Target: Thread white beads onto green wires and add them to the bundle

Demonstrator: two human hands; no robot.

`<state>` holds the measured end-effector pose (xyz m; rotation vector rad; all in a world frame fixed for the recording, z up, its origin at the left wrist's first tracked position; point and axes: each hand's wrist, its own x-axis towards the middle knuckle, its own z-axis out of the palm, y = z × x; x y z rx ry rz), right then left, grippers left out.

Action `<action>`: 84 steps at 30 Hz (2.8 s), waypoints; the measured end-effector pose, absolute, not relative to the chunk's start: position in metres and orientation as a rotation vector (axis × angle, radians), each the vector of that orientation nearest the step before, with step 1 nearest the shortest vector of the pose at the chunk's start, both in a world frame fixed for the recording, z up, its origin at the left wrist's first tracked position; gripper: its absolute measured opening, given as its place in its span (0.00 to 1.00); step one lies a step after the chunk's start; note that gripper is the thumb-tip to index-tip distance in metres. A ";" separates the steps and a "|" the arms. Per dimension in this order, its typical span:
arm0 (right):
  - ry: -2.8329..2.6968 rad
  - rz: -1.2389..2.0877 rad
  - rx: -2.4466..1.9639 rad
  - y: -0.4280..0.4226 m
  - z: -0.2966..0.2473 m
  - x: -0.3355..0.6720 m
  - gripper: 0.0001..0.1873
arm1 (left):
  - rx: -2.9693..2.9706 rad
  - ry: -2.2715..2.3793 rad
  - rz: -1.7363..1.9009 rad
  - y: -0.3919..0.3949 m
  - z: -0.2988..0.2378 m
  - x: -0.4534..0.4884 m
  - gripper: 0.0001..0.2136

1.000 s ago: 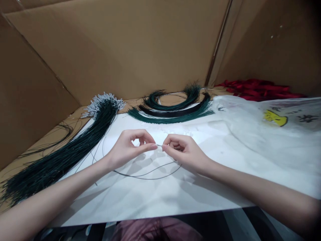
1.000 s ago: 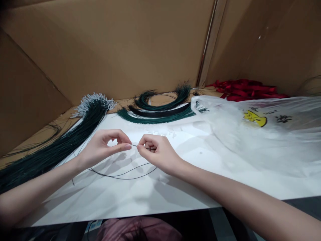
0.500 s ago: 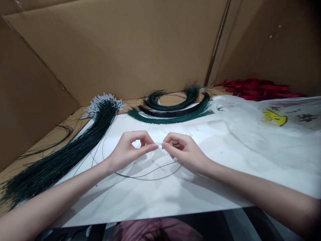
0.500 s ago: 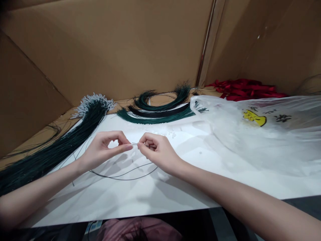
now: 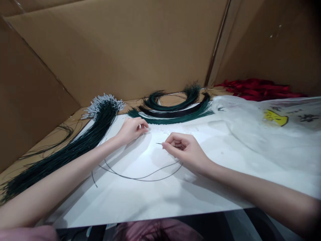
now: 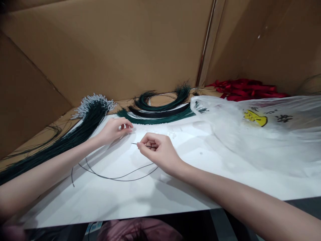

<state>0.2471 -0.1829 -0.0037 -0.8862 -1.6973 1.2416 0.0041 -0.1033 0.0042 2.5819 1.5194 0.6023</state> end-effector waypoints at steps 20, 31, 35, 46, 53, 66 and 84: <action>-1.741 1.245 -0.868 -0.185 -0.006 0.250 0.09 | 2.633 1.380 0.480 -0.102 0.007 0.016 0.07; -1.739 1.239 -0.891 -0.183 -0.007 0.248 0.10 | 1.874 1.092 0.670 -0.153 0.013 0.015 0.12; -1.743 1.219 -0.893 -0.183 -0.009 0.248 0.10 | 1.666 0.989 0.730 -0.169 0.008 0.020 0.11; -1.767 1.252 -0.834 -0.184 -0.009 0.247 0.09 | 1.582 0.939 0.854 -0.188 0.005 0.029 0.08; -1.721 1.546 -0.652 -0.183 -0.006 0.247 0.10 | 1.754 0.974 0.891 -0.201 0.004 0.039 0.07; -1.676 1.571 -0.626 -0.183 -0.007 0.244 0.10 | 2.014 1.053 1.054 -0.206 -0.002 0.042 0.04; -1.708 1.475 -0.672 -0.184 -0.017 0.243 0.08 | 1.756 0.974 1.074 -0.206 -0.012 0.039 0.04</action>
